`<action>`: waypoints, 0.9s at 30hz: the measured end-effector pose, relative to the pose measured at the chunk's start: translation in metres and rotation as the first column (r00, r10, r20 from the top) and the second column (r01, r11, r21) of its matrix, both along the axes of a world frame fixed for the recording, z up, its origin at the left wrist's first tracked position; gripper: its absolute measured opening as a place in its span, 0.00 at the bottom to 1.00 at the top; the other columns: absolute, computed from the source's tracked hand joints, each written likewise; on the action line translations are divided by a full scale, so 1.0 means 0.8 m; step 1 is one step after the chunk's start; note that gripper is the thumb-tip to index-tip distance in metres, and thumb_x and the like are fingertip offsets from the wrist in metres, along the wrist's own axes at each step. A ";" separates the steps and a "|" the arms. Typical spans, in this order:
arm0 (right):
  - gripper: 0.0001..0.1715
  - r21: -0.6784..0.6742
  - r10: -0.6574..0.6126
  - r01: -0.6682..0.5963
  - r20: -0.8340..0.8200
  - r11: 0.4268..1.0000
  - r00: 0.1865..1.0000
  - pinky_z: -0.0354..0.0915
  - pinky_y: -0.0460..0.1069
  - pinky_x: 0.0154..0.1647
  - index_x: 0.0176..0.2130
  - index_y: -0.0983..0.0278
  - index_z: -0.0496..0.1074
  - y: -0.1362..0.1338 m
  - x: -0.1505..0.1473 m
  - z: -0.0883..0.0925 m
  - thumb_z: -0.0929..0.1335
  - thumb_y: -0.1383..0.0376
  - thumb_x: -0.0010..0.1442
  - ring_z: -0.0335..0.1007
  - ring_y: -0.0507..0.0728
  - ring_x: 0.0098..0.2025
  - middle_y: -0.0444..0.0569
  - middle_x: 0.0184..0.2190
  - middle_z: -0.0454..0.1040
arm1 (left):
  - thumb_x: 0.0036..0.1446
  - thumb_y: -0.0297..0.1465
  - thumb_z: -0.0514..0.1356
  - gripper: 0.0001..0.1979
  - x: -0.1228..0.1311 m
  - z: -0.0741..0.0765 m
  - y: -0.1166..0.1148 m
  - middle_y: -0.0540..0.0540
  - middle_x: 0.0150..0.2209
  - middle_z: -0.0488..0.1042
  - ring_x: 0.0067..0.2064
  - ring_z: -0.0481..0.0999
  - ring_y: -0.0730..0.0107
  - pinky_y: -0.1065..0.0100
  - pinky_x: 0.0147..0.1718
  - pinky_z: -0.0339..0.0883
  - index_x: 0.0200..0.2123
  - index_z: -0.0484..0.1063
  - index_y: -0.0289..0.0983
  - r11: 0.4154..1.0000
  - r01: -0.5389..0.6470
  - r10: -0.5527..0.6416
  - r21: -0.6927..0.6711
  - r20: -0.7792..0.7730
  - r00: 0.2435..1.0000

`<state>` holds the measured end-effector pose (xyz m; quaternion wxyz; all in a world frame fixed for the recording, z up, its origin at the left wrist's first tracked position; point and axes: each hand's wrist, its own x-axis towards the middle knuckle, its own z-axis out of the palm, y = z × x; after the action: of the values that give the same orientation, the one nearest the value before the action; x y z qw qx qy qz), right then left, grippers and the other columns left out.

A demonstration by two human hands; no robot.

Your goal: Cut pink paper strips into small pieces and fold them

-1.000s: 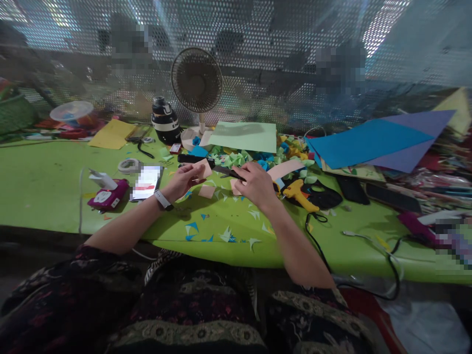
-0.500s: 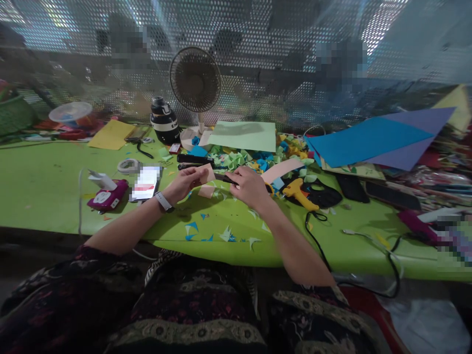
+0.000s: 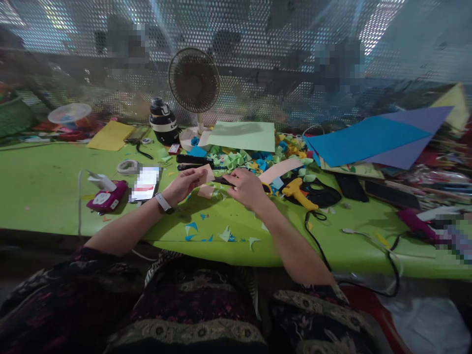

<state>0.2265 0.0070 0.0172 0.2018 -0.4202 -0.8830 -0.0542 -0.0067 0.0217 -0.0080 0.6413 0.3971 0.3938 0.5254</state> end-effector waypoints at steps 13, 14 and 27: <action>0.22 0.018 -0.007 0.007 -0.039 1.000 0.999 0.67 0.55 0.43 0.54 0.63 0.78 0.002 -0.004 -0.010 0.66 0.68 0.61 0.70 0.63 0.44 0.55 0.41 0.77 | 0.47 0.33 0.74 0.10 0.003 -0.002 -0.001 0.48 0.31 0.78 0.34 0.76 0.75 0.74 0.36 0.69 0.29 0.78 0.35 0.999 -0.004 0.006 -0.034 0.063 0.998; 0.22 0.013 -0.007 0.008 -0.041 1.000 0.999 0.67 0.55 0.43 0.54 0.63 0.77 0.002 -0.005 -0.010 0.66 0.68 0.61 0.70 0.63 0.44 0.55 0.41 0.77 | 0.47 0.33 0.74 0.10 0.004 -0.002 -0.002 0.48 0.32 0.78 0.35 0.76 0.75 0.73 0.36 0.69 0.29 0.78 0.35 0.999 0.001 0.001 -0.035 0.061 0.998; 0.22 -0.028 0.028 -0.029 -0.027 0.999 0.999 0.65 0.53 0.41 0.53 0.65 0.77 -0.001 -0.011 -0.014 0.67 0.70 0.60 0.70 0.61 0.43 0.56 0.42 0.77 | 0.46 0.33 0.74 0.11 0.009 -0.008 -0.005 0.49 0.27 0.76 0.28 0.72 0.78 0.74 0.31 0.69 0.26 0.77 0.33 0.999 0.032 -0.030 -0.036 0.059 0.998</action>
<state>0.2180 0.0066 0.0063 0.2083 -0.4109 -0.8869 -0.0332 0.0003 0.0177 -0.0143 0.6677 0.3760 0.3782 0.5194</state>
